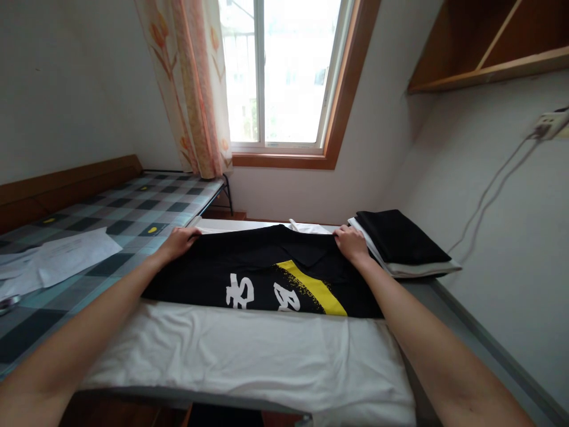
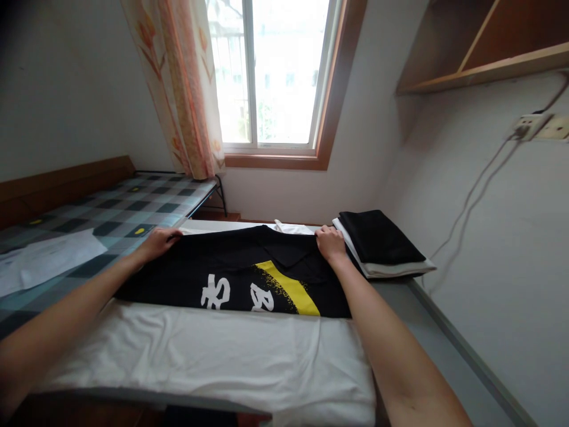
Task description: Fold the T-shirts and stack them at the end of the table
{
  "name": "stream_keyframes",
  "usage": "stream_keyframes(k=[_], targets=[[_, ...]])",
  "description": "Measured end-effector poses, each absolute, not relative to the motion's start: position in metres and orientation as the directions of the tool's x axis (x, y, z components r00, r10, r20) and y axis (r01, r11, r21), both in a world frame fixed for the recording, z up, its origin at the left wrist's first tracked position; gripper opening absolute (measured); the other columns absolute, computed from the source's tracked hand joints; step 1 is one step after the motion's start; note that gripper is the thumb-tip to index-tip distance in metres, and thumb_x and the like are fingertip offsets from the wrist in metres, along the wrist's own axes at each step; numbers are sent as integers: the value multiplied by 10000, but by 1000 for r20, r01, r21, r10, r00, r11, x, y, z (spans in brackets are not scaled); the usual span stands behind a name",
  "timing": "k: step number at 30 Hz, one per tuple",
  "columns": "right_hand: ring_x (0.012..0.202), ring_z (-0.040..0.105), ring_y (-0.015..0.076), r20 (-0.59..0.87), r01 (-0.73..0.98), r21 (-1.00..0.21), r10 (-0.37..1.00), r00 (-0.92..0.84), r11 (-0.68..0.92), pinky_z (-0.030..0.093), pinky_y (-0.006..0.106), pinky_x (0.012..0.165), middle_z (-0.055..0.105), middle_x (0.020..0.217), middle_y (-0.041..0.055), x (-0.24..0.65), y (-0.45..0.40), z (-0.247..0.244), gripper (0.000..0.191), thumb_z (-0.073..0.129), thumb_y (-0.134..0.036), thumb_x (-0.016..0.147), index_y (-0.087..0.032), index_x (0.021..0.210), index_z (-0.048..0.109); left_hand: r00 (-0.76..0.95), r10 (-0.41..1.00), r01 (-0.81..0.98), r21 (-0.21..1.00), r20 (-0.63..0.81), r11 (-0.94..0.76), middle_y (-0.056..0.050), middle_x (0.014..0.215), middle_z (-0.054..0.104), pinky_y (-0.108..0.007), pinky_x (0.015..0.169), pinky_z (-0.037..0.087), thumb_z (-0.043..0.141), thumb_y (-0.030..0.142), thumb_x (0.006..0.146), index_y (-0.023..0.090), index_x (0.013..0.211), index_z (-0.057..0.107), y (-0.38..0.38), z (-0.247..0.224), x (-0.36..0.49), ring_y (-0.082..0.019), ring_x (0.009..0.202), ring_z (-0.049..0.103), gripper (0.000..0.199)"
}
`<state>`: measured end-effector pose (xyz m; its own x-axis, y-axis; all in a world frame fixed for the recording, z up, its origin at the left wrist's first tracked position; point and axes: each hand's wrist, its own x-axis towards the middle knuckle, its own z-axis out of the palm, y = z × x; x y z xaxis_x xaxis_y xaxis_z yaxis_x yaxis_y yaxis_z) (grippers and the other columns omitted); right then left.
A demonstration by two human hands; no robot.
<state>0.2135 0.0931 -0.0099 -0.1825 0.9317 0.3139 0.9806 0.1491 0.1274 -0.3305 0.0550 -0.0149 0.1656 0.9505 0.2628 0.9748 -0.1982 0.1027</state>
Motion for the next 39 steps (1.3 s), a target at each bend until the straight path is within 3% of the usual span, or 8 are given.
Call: stream_keyframes(k=[4,11,17,20,27,30,34,39], targets=[[1054,571,250,294,978,132,935,-196,163,379,350,862,665,1131,128,217,87,-9,324,408,-205,928,-172,1074,695,284,949,944,131,140,-302,-64,1021,726,-320,900,480,462,261,792,234,1008,688,47,-21,-336,-227,981,665,314],[1026,604,245,209,980,135,962,-175,148,380,355,849,679,1118,125,210,79,-14,322,425,-212,924,-168,1109,684,190,964,981,-71,187,-179,-127,1102,694,-385,916,481,426,204,815,194,1018,723,31,-28,-304,-279,1020,650,360],[1033,588,240,336,972,95,913,-233,213,363,350,874,666,1125,109,227,56,2,326,424,-240,927,-181,1097,696,86,955,991,75,282,-112,-71,1114,718,-381,943,474,430,295,836,242,1064,700,16,-9,-317,-266,1047,648,357],[1018,576,236,400,934,106,846,-354,341,355,348,895,668,1085,109,252,33,-2,319,419,-246,936,-180,1078,696,185,924,964,123,336,-238,-71,1096,716,-363,926,480,376,343,872,243,1082,684,-8,-1,-342,-249,1016,651,387],[996,566,237,309,856,136,799,-515,499,384,345,910,671,1018,101,285,4,-39,271,461,-191,913,-176,1038,701,452,876,892,-71,169,-447,-75,950,705,-395,852,474,401,303,881,259,961,704,-59,-27,-359,-252,897,650,317],[1002,570,241,278,868,125,823,-495,480,405,350,911,670,1027,104,282,7,-38,269,479,-181,897,-175,1047,703,456,872,890,-78,180,-450,-79,994,687,-385,882,465,455,294,848,248,961,693,-65,-30,-346,-250,935,639,267],[1028,571,260,203,898,158,876,-437,411,419,373,902,659,1094,116,273,3,-26,290,495,-133,849,-186,1033,713,451,878,891,-33,162,-452,-79,1072,676,-367,918,455,490,430,867,244,993,689,-69,-22,-324,-243,982,632,300],[1209,491,272,331,892,90,831,-446,443,371,404,998,570,1308,127,240,-25,-26,402,489,-250,898,-196,1282,593,422,881,897,39,215,-439,-88,1376,556,-412,1038,400,524,557,847,282,1291,594,-73,-26,-283,-283,1230,533,526]])
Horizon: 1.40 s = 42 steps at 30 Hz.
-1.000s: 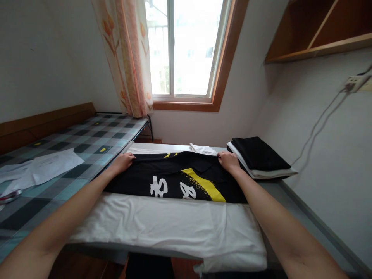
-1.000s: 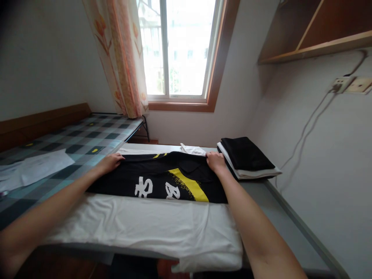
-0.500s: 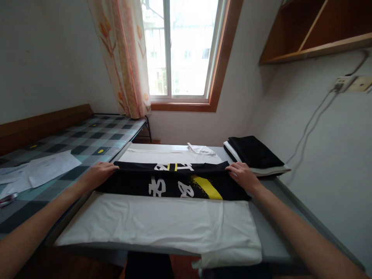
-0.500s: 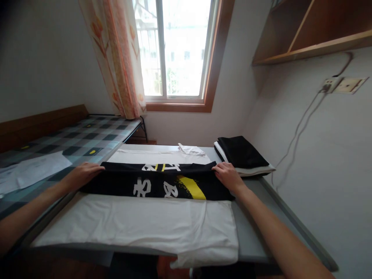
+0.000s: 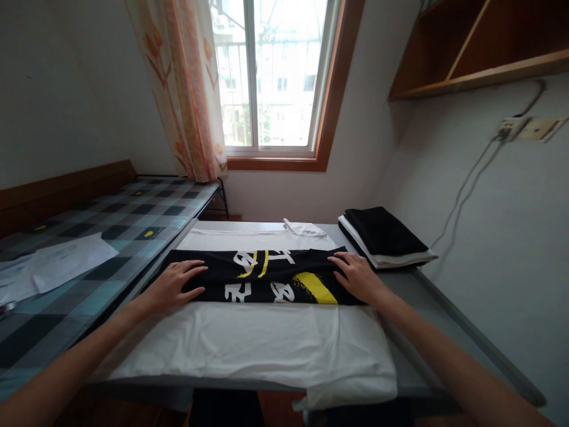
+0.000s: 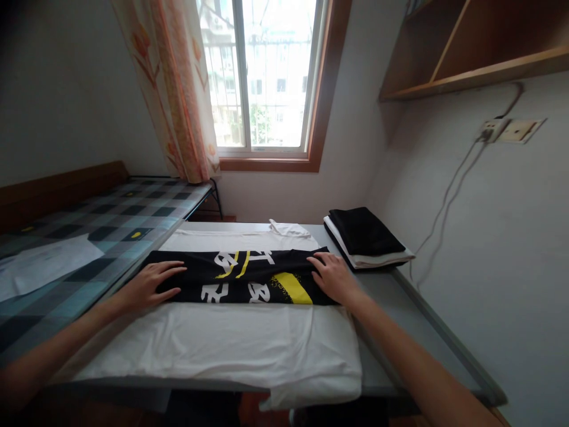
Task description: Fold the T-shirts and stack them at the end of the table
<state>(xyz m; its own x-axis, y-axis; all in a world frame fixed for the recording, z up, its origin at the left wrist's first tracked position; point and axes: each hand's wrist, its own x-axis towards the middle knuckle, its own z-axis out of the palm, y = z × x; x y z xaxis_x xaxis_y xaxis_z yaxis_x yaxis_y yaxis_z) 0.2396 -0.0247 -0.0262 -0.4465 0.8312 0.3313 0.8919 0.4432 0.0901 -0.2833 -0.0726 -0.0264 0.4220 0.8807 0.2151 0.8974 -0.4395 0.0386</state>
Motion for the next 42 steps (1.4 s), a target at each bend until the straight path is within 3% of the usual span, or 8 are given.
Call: stream_keyframes(k=[3,7,13,22,28,35,42], targets=[[1237,468,261,381,852,30,782,-492,522,342,410,1033,560,1321,119,212,-37,-38,406,474,-318,928,-199,1305,566,417,880,898,47,228,-438,-79,1484,446,-478,1102,335,504,571,864,305,1403,489,-72,-40,-253,-305,1350,418,600],[1208,493,260,439,859,-58,786,-435,508,348,422,1015,579,1287,126,186,-35,-57,376,437,-298,949,-196,1281,579,375,900,914,70,221,-399,-58,1532,373,-622,1103,263,459,587,891,338,1440,425,-71,-56,-229,-354,1416,301,604],[1105,550,238,491,872,-199,816,-306,447,363,394,987,634,1169,111,176,-14,-67,286,473,-282,926,-194,1128,656,309,928,937,103,208,-334,-54,1542,353,-668,1102,215,440,634,880,313,1424,452,-60,-61,-233,-360,1433,259,631],[1073,541,236,445,905,-248,871,-210,345,352,362,966,635,1139,112,166,31,-61,303,492,-288,904,-158,1115,665,302,939,938,124,166,-323,-75,1545,345,-657,1112,184,430,631,876,276,1411,469,2,-56,-235,-350,1436,256,644],[1036,545,237,490,931,-268,867,-91,250,363,363,929,648,1096,90,175,35,-56,283,472,-247,904,-193,1090,677,247,952,956,114,182,-270,-130,1491,426,-603,1109,254,436,608,886,179,1323,556,13,-53,-212,-355,1404,320,624],[986,580,236,387,956,-286,905,175,-62,420,330,828,588,1169,112,217,38,-53,354,487,-147,853,-197,1147,679,469,814,843,102,342,-529,-93,1347,566,-446,1034,410,537,467,897,228,1206,616,19,-49,-148,-273,1236,519,399],[955,614,190,347,971,-233,929,132,-51,425,294,823,570,1201,85,226,42,-52,365,486,-137,876,-239,1161,688,581,727,795,-65,365,-602,-85,1118,630,-407,910,453,671,225,808,205,1116,639,38,-34,-86,-257,1038,565,310]])
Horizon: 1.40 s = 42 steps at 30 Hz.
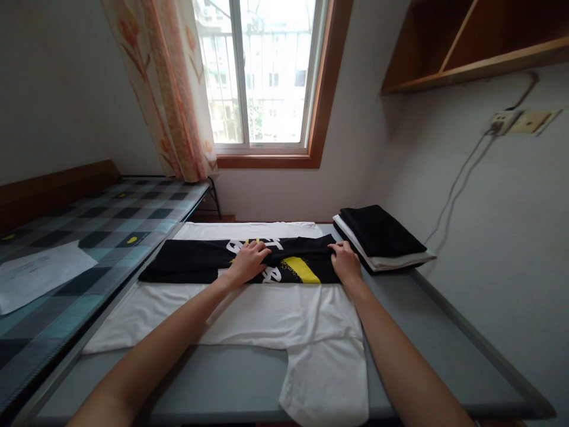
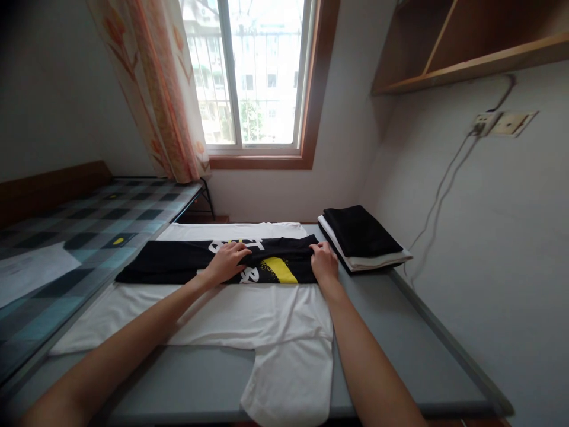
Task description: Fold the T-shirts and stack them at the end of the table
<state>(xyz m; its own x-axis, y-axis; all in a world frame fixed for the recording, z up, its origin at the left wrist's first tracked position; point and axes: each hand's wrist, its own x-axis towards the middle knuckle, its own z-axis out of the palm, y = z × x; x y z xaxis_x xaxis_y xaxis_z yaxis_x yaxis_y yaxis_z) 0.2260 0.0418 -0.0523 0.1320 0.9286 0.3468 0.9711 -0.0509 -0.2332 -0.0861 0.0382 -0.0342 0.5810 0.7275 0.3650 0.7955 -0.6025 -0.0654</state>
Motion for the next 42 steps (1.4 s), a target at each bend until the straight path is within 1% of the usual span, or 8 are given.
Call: stream_keyframes(k=[4,13,19,25,30,35,39,42], targets=[[904,624,180,360,976,-213,926,116,-39,428,295,820,595,1179,79,225,42,-51,324,481,-167,893,-231,1099,722,581,723,797,-83,373,-598,-75,1056,637,-397,843,464,668,171,792,201,1069,648,43,-41,-71,-260,999,566,279],[868,618,193,470,965,-261,875,117,11,441,310,793,649,1066,69,235,35,-44,334,445,-198,905,-232,1029,753,470,712,794,102,522,-599,-57,1029,643,-378,865,471,545,63,815,227,1089,664,46,-57,-83,-224,971,569,341],[870,620,190,350,968,-248,927,134,-46,442,301,753,638,1094,75,230,30,-47,344,462,-157,858,-227,1037,747,540,703,757,99,462,-646,-66,1028,647,-396,873,468,560,132,802,225,1029,697,42,-56,-78,-232,967,576,281],[981,574,223,403,984,-178,912,79,-7,425,330,836,594,1156,89,219,30,-48,332,524,-214,840,-233,1112,714,558,663,744,54,499,-666,-78,1004,654,-385,838,467,536,272,884,209,1065,683,35,-54,-71,-236,958,582,242],[959,570,216,456,985,-169,889,45,37,403,327,833,640,1051,88,218,32,-44,312,468,-178,866,-201,1032,731,527,662,765,43,532,-643,-69,946,647,-348,796,473,491,196,911,204,985,697,40,-55,-70,-201,877,594,219],[978,543,255,424,992,-129,905,41,16,374,368,830,668,1025,92,214,24,-41,267,505,-217,841,-208,957,746,546,641,727,75,539,-682,-57,895,644,-328,786,469,492,240,913,216,917,710,40,-55,-72,-183,833,603,218],[1001,532,265,449,989,-145,892,50,18,351,394,868,678,1032,91,208,21,-39,260,503,-262,851,-203,902,751,487,726,758,178,485,-627,-39,810,643,-297,725,465,421,372,965,216,828,704,41,-48,-74,-162,749,610,350],[1023,544,245,512,981,-161,859,-8,105,343,383,914,670,1084,100,197,25,-35,310,458,-313,904,-194,923,743,375,782,810,233,498,-538,-58,960,671,-315,814,469,388,349,975,216,962,698,45,-44,-78,-180,875,634,338]])
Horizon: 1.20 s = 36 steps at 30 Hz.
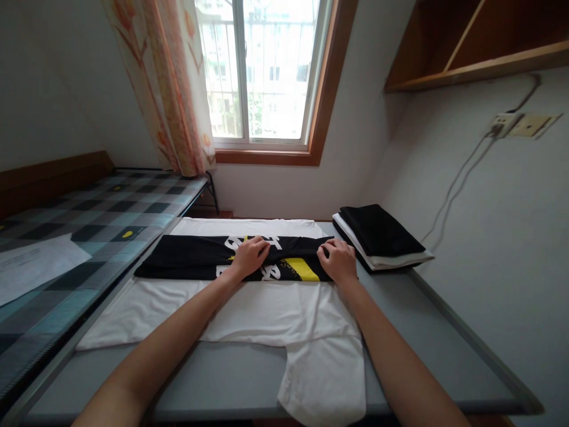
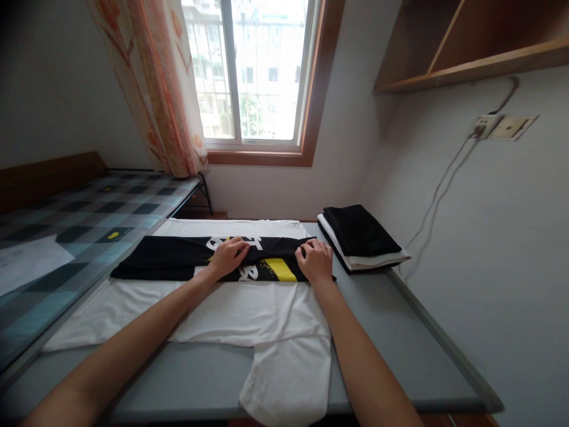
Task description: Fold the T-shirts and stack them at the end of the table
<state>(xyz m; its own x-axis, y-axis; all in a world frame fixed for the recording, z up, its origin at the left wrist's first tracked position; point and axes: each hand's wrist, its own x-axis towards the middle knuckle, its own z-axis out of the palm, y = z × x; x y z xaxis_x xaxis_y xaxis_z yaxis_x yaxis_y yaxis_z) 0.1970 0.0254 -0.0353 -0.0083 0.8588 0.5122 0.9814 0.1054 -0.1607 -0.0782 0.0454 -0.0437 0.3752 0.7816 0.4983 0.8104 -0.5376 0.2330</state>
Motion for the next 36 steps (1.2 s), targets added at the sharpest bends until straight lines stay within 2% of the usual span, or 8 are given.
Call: stream_keyframes(k=[2,6,10,14,23,30,33,36], targets=[[1077,545,237,496,971,-146,863,-93,189,340,369,952,657,1153,104,186,32,-33,340,430,-334,931,-190,1005,729,356,799,836,216,485,-504,-79,1172,645,-375,952,432,428,374,955,227,1156,647,49,-45,-82,-223,1075,600,332],[1295,437,251,350,962,-103,915,-201,251,293,376,1060,521,1402,139,164,49,-36,485,364,-433,969,-163,1307,584,360,875,893,154,322,-424,-90,1463,464,-544,1098,278,431,530,924,269,1399,473,52,-56,-88,-326,1361,378,544],[1420,277,277,109,987,-121,989,-97,110,211,452,1129,327,1545,158,165,62,-47,711,229,-607,955,-144,1465,403,329,922,923,140,203,-359,-80,1539,361,-645,1109,159,352,629,912,301,1467,375,55,-61,-93,-375,1421,264,645],[1465,161,260,11,986,-154,998,60,-58,155,493,1156,225,1581,165,183,67,-54,816,142,-651,934,-91,1504,309,260,955,948,149,144,-280,-92,1559,317,-680,1097,114,329,702,879,310,1470,371,58,-60,-100,-405,1431,222,711],[1456,183,271,112,991,-127,992,63,-49,106,538,1158,281,1551,192,194,65,-57,765,169,-566,966,-19,1473,337,208,968,964,138,143,-228,-86,1563,307,-688,1093,119,327,699,878,331,1475,370,59,-60,-105,-413,1433,210,702],[1450,210,271,160,979,-172,978,135,-107,148,512,1156,312,1540,190,200,65,-59,700,212,-509,983,-22,1468,344,223,961,960,136,166,-246,-85,1559,317,-676,1095,137,335,671,891,331,1471,373,58,-61,-105,-400,1429,230,673],[1439,228,300,294,992,-120,954,65,-30,117,518,1156,378,1505,199,192,60,-55,640,251,-452,988,-18,1429,413,220,960,961,128,171,-243,-86,1559,319,-667,1101,137,323,674,892,327,1472,374,58,-62,-105,-397,1432,226,678],[1439,238,278,341,980,-90,930,-137,177,135,467,1164,376,1517,166,175,53,-51,615,254,-446,990,-53,1428,434,221,962,964,113,162,-240,-89,1563,307,-667,1104,135,300,679,893,313,1482,358,57,-61,-104,-402,1434,217,696]])
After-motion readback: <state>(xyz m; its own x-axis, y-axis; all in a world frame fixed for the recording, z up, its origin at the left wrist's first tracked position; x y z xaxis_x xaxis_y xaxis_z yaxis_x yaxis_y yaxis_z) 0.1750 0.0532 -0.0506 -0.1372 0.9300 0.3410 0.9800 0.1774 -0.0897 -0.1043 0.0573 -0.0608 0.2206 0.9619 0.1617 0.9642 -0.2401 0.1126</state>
